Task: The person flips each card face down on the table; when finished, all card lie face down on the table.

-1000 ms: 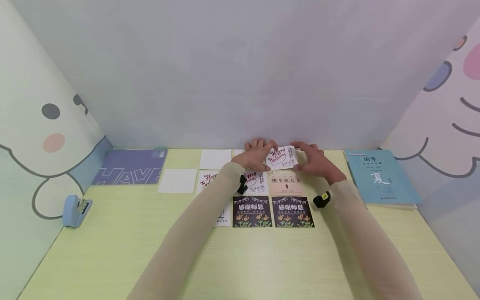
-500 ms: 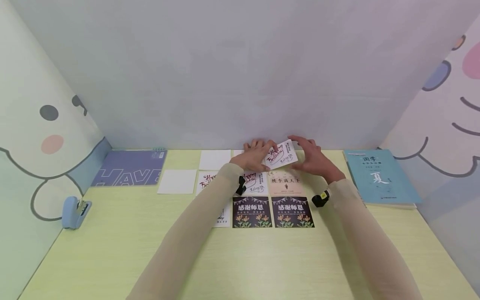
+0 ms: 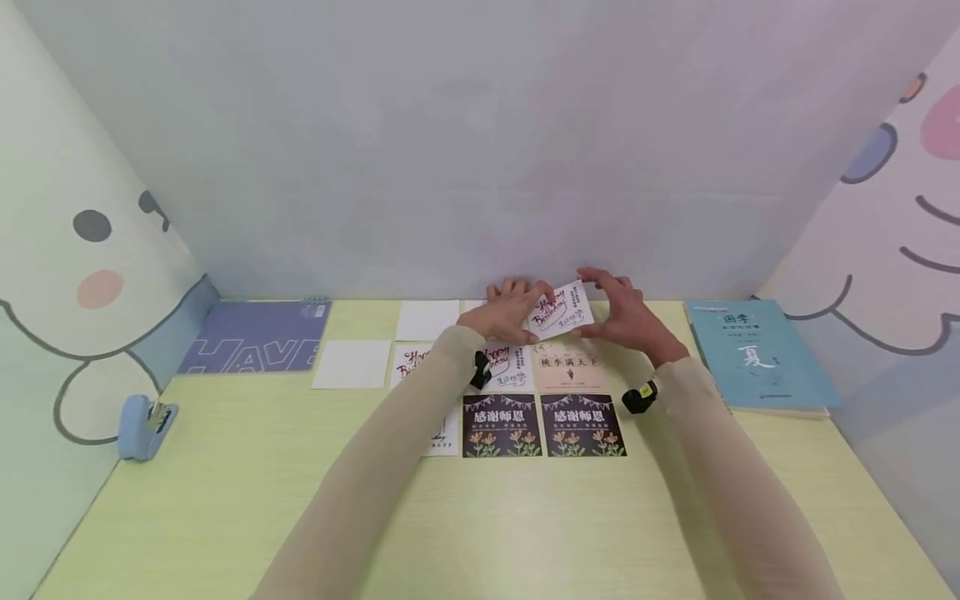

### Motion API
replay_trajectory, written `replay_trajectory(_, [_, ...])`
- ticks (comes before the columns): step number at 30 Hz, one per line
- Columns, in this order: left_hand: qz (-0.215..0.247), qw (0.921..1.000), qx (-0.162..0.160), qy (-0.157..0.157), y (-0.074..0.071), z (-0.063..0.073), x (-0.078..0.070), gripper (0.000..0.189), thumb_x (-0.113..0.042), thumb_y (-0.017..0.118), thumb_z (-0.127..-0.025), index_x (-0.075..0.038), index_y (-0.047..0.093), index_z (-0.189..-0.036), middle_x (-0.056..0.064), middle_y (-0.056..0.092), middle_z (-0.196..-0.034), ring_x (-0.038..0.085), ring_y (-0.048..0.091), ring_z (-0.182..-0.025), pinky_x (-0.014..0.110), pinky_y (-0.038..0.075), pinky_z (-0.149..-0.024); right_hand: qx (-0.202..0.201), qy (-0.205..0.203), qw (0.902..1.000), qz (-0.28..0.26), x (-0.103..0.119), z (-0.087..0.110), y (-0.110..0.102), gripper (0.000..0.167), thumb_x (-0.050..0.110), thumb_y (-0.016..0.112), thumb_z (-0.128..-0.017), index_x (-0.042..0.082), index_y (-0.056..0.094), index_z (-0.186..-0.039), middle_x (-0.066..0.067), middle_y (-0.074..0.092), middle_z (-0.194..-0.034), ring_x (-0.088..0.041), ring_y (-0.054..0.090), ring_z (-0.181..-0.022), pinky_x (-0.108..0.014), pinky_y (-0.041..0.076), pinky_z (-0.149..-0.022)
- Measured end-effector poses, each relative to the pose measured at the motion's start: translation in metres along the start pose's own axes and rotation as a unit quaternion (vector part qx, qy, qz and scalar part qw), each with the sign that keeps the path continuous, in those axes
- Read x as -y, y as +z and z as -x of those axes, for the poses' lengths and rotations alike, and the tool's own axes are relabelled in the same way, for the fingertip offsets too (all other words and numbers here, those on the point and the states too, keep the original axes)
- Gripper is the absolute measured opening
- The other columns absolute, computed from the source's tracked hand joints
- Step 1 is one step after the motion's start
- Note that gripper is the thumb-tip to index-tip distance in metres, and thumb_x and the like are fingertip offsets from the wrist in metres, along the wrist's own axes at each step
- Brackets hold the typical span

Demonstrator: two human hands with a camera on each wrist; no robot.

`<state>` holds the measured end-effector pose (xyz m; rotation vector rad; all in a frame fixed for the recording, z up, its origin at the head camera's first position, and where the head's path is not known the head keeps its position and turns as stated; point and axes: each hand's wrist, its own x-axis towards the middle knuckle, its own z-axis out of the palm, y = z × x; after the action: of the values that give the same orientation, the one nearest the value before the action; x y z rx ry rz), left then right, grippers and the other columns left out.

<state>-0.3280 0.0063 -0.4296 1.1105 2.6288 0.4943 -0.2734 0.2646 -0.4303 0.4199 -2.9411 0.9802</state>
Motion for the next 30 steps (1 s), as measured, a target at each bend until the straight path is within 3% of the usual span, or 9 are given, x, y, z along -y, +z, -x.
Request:
replay_trajectory(5, [0.029,0.9989,-0.023,0.028,-0.006,-0.002,-0.012,0.087,-0.037,0.087,-0.087,-0.031,0.035,-0.156,0.008,0.044,-0.165,0.031,0.035,-0.156,0.056,0.028,-0.126,-0.014,-0.008,0.9998,-0.012,0.002,0.002,-0.001,0.108,0.023,0.096,-0.081,0.022,0.031,-0.167,-0.015,0.043,-0.167,-0.044,0.034,-0.149,-0.071,0.020,-0.119])
replay_trajectory(8, [0.040,0.9975,-0.043,0.041,-0.006,-0.005,-0.016,0.088,-0.037,0.087,-0.088,-0.030,0.034,-0.157,0.006,0.050,-0.161,0.026,0.045,-0.150,0.052,0.031,-0.126,-0.019,-0.018,0.9994,-0.020,0.002,0.001,0.000,0.107,0.024,0.096,-0.081,0.022,0.032,-0.166,-0.015,0.045,-0.166,-0.044,0.035,-0.148,-0.072,0.020,-0.119])
replay_trajectory(12, [0.059,0.9956,-0.057,0.045,-0.005,-0.008,-0.015,0.090,-0.036,0.087,-0.088,-0.030,0.032,-0.159,0.003,0.058,-0.151,0.018,0.057,-0.127,0.046,0.034,-0.123,-0.023,-0.027,0.9990,-0.028,0.002,0.001,0.000,0.110,0.027,0.096,-0.081,0.021,0.029,-0.167,-0.015,0.044,-0.167,-0.043,0.037,-0.148,-0.074,0.019,-0.118])
replay_trajectory(14, [0.069,0.9943,-0.067,0.048,-0.005,-0.008,-0.014,0.094,-0.037,0.087,-0.089,-0.032,0.030,-0.162,0.004,0.060,-0.146,0.018,0.060,-0.117,0.044,0.042,-0.117,-0.024,-0.022,0.9988,-0.036,0.001,0.002,0.000,0.112,0.028,0.094,-0.082,0.022,0.025,-0.169,-0.014,0.041,-0.169,-0.042,0.037,-0.148,-0.077,0.018,-0.119])
replay_trajectory(18, [0.092,0.9894,-0.095,0.060,-0.005,-0.004,-0.013,0.098,-0.039,0.085,-0.091,-0.039,0.025,-0.168,0.009,0.053,-0.154,0.023,0.061,-0.124,0.048,0.053,-0.109,-0.013,-0.007,0.9984,-0.055,0.000,0.005,-0.001,0.115,0.032,0.091,-0.086,0.023,0.016,-0.172,-0.014,0.036,-0.173,-0.043,0.036,-0.151,-0.079,0.025,-0.118])
replay_trajectory(21, [0.108,0.9844,-0.118,0.072,-0.005,-0.003,-0.013,0.094,-0.040,0.083,-0.093,-0.044,0.027,-0.168,0.011,0.045,-0.162,0.027,0.056,-0.137,0.053,0.052,-0.113,0.002,0.000,0.9978,-0.066,0.000,0.006,-0.001,0.114,0.033,0.090,-0.087,0.025,0.015,-0.173,-0.014,0.033,-0.175,-0.044,0.036,-0.151,-0.078,0.033,-0.115])
replay_trajectory(24, [0.137,0.9766,-0.145,0.079,-0.006,-0.004,-0.015,0.088,-0.038,0.084,-0.091,-0.044,0.036,-0.165,0.009,0.046,-0.162,0.025,0.055,-0.138,0.052,0.052,-0.113,0.017,0.009,0.9973,-0.071,0.000,0.006,-0.001,0.108,0.036,0.089,-0.088,0.027,0.021,-0.171,-0.014,0.032,-0.174,-0.043,0.035,-0.152,-0.076,0.034,-0.116])
replay_trajectory(30, [0.203,0.9511,-0.200,0.119,-0.007,-0.005,-0.017,0.072,-0.031,0.088,-0.088,-0.022,0.054,-0.151,0.005,0.058,-0.152,0.023,0.059,-0.136,0.052,0.052,-0.114,0.054,0.037,0.9960,-0.061,0.001,0.006,-0.001,0.100,0.046,0.085,-0.090,0.025,0.028,-0.170,-0.019,0.034,-0.171,-0.044,0.036,-0.154,-0.075,0.036,-0.117])
